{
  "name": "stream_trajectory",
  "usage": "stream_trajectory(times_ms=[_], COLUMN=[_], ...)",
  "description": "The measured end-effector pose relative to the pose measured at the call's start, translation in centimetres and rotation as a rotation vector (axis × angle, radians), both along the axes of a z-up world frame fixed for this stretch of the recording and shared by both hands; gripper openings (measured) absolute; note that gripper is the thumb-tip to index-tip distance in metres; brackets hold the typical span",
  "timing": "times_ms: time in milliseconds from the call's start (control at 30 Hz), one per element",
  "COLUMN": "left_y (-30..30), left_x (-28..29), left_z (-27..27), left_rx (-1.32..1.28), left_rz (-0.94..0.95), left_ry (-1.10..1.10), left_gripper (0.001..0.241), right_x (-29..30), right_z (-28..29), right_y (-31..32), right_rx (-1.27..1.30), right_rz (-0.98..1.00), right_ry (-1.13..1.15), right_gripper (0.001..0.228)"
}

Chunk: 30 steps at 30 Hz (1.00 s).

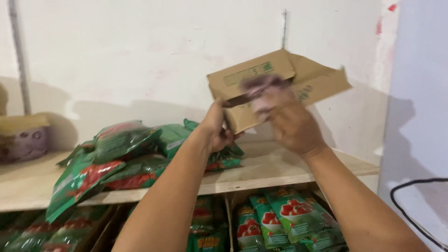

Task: Clean the grocery store shelves with a cloth and organize tubs and sauce packets.

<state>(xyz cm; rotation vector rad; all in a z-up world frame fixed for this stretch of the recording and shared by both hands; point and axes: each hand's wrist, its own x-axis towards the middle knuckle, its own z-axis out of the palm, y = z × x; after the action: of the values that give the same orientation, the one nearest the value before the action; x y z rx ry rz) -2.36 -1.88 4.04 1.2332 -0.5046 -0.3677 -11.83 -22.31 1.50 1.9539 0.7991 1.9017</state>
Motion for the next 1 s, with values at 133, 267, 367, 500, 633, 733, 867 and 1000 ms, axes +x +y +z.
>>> stream_trajectory(times_ms=[133,267,367,500,633,733,867,1000], left_y=[-0.5,-1.2,-1.6,-2.8,-5.1,-4.9,-3.1,-4.1], left_x=[2.6,2.0,1.5,0.8,5.1,5.6,-2.4,-0.6], left_z=[-0.8,-0.6,-0.2,-0.5,-4.4,-6.2,-3.7,-4.0], left_rx=[-0.064,-0.032,-0.03,0.054,-0.054,0.416,1.273,1.56], left_rz=[-0.057,0.004,-0.036,0.009,0.108,0.685,0.589,0.589], left_ry=[-0.028,-0.006,-0.016,-0.039,-0.275,-1.253,-1.214,-0.976], left_gripper=[0.071,0.07,0.072,0.082,0.087,0.061,0.096,0.057], right_x=[0.0,-0.3,-2.2,-3.0,-2.2,-2.0,-1.8,-1.3], right_z=[0.9,0.5,1.2,2.1,1.7,1.1,-0.5,-1.9], right_y=[-3.7,-2.8,-0.8,-1.2,-4.9,-6.7,-7.5,-8.1], right_rx=[0.4,0.441,0.166,0.09,0.266,0.423,0.484,0.437], right_rz=[0.04,-0.027,-0.1,-0.282,-0.285,-0.159,-0.203,-0.219], right_ry=[0.004,-0.019,-0.006,0.115,0.195,0.22,0.226,0.189], right_gripper=[0.038,0.05,0.059,0.078,0.065,0.061,0.055,0.054])
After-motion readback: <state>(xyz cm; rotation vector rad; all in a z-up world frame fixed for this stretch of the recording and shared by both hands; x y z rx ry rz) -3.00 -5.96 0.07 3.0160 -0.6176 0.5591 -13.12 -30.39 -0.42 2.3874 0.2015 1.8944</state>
